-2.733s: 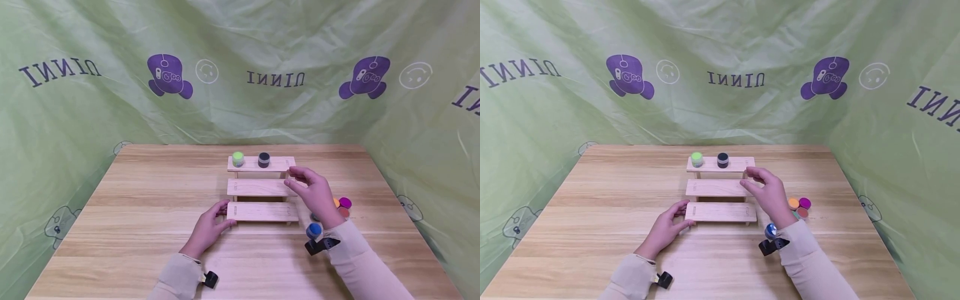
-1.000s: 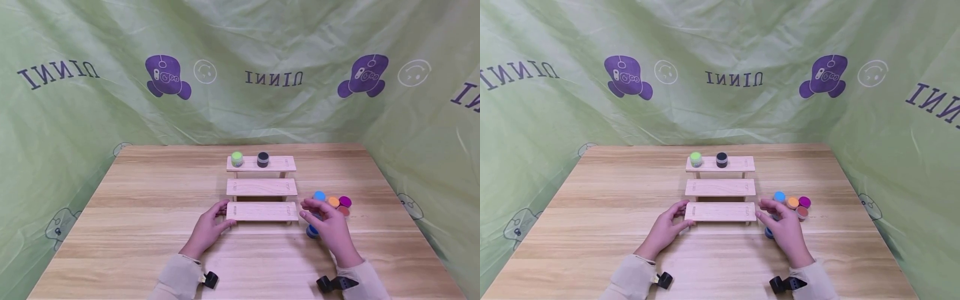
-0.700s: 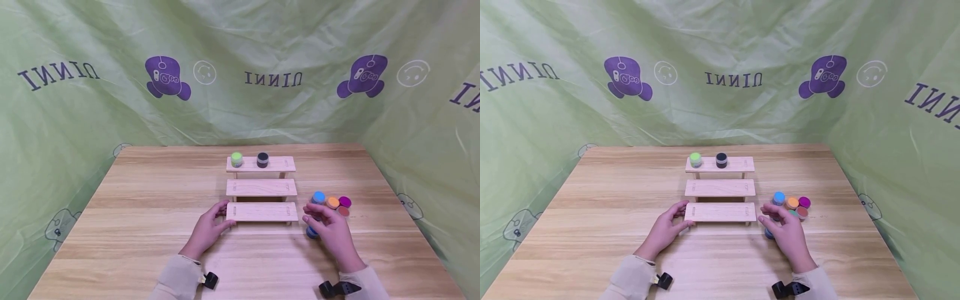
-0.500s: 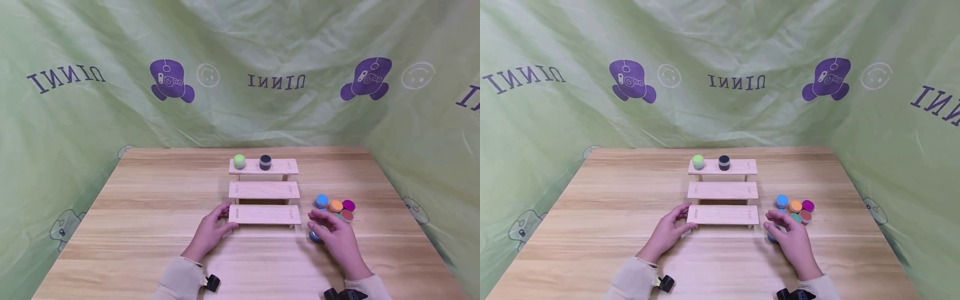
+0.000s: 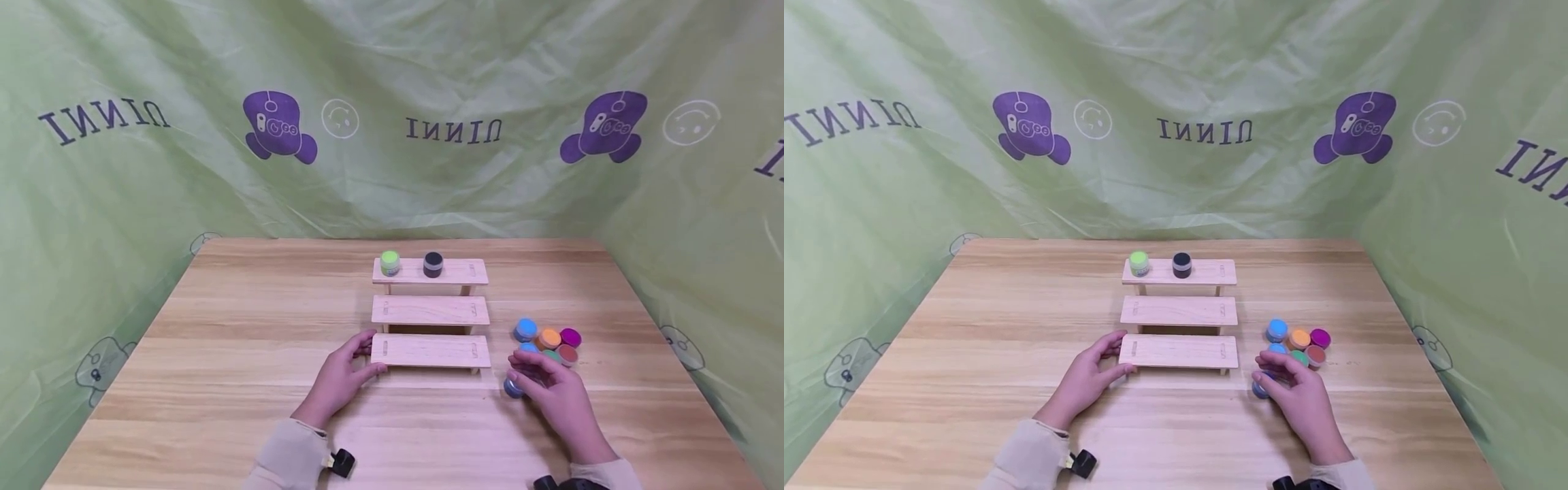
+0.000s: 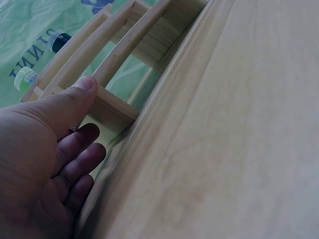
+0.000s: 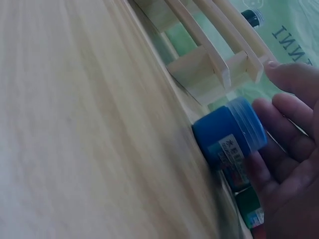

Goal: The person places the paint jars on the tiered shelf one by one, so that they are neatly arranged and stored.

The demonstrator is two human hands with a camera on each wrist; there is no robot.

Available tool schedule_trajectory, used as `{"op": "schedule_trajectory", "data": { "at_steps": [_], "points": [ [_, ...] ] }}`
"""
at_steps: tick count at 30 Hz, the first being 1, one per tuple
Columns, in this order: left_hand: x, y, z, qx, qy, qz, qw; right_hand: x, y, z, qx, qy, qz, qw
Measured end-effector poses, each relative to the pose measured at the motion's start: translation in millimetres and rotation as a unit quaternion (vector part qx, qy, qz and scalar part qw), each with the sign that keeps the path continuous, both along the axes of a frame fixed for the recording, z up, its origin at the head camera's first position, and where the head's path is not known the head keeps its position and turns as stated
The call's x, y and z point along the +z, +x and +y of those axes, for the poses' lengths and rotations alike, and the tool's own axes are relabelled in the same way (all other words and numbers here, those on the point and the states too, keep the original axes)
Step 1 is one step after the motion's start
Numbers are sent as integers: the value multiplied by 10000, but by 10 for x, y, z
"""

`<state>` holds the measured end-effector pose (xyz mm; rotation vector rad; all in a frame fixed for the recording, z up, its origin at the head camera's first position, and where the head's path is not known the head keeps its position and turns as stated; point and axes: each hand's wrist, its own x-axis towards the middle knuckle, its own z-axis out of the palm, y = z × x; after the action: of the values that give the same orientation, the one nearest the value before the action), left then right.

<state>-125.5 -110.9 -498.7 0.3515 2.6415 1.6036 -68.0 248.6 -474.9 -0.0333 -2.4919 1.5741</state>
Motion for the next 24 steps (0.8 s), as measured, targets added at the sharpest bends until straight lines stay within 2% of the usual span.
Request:
{"op": "schedule_trajectory", "data": {
  "at_steps": [6,12,16,19,24],
  "points": [
    [19,7,10,37,29,-114,9999,48,42,55,138,220,-52,9996],
    [28,17,11,89,-20,-134,9999,93,55,76,184,398,-403,9982],
    [26,21,11,62,-94,-68,9999,115,60,91,182,654,-674,9954],
    [31,18,-3,64,-123,27,9999,120,56,90,239,649,-768,9946],
    [35,14,-23,64,-139,85,9998,97,54,91,303,616,-707,9951]
  ]
}}
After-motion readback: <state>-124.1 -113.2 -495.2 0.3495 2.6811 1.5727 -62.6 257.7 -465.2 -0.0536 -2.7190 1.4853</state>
